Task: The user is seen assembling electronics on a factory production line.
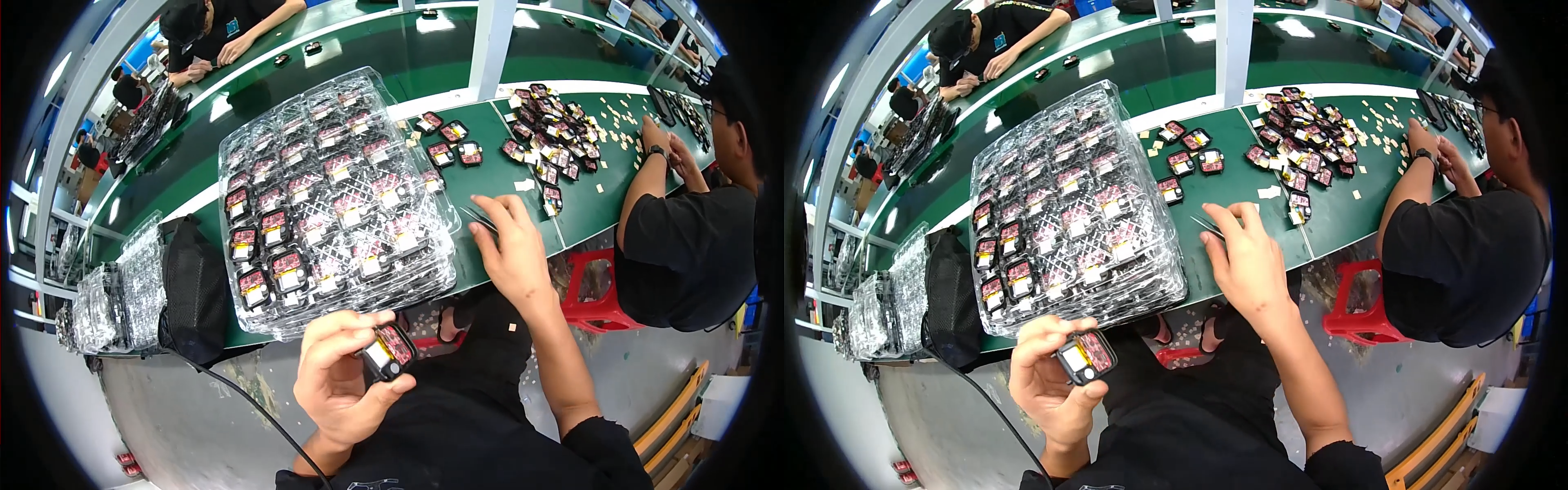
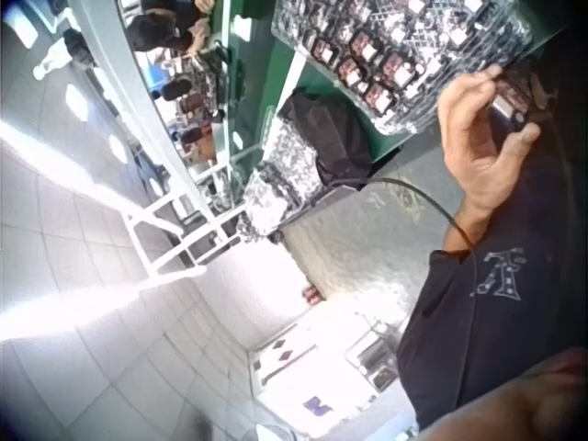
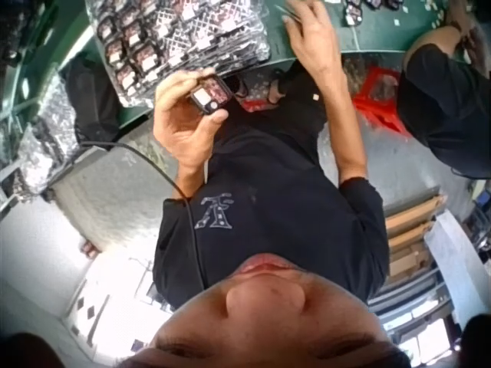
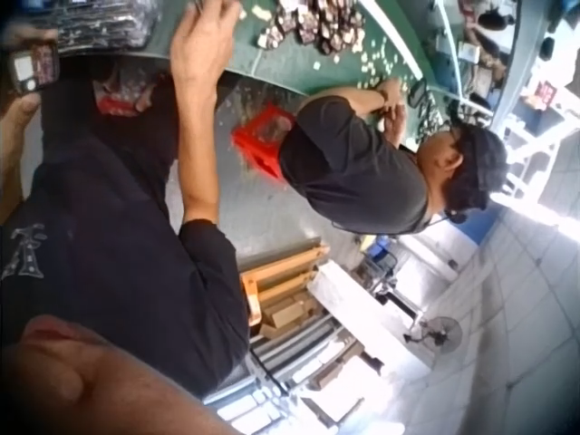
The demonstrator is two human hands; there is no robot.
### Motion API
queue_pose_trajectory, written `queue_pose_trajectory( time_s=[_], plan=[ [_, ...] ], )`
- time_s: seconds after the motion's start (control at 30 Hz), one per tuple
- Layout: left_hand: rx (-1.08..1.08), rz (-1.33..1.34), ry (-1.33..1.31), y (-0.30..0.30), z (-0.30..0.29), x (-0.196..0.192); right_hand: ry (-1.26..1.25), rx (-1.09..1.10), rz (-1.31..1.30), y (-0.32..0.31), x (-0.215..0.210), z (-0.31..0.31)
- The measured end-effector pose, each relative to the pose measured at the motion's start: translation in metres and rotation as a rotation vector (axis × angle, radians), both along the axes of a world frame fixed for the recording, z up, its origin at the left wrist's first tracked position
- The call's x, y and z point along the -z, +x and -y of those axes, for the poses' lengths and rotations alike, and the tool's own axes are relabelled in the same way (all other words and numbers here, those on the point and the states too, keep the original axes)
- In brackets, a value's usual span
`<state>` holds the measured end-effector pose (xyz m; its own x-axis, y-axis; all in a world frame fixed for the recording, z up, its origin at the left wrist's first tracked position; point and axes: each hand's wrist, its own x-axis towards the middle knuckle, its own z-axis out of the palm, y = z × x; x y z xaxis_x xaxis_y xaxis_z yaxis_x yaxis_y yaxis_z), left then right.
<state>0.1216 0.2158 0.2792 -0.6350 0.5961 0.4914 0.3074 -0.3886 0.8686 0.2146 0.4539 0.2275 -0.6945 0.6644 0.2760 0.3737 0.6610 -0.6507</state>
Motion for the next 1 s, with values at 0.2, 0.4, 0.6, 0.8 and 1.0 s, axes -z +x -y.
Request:
queue_pose_trajectory(
  time_s=[0.2, 0.4, 0.6, 0.8, 1.0],
  plan=[
    [-0.492, -0.593, -0.338, -0.043, -0.019, -0.029, 0.154, -0.042, 0.243, -0.038, 0.012, -0.013],
    [-0.535, -0.688, -0.595, -0.053, -0.030, -0.029, 0.178, 0.005, 0.192, -0.028, 0.013, -0.005],
    [-0.532, -0.913, -0.747, -0.049, -0.026, -0.025, 0.147, 0.037, 0.223, -0.010, 0.015, 0.004],
    [-0.519, -0.903, -0.850, -0.033, -0.024, -0.027, 0.127, 0.057, 0.260, 0.001, 0.010, 0.015],
    [-0.267, -0.798, -0.249, -0.015, -0.014, -0.009, 0.163, 0.155, -0.020, 0.016, 0.012, 0.011]
  ],
)
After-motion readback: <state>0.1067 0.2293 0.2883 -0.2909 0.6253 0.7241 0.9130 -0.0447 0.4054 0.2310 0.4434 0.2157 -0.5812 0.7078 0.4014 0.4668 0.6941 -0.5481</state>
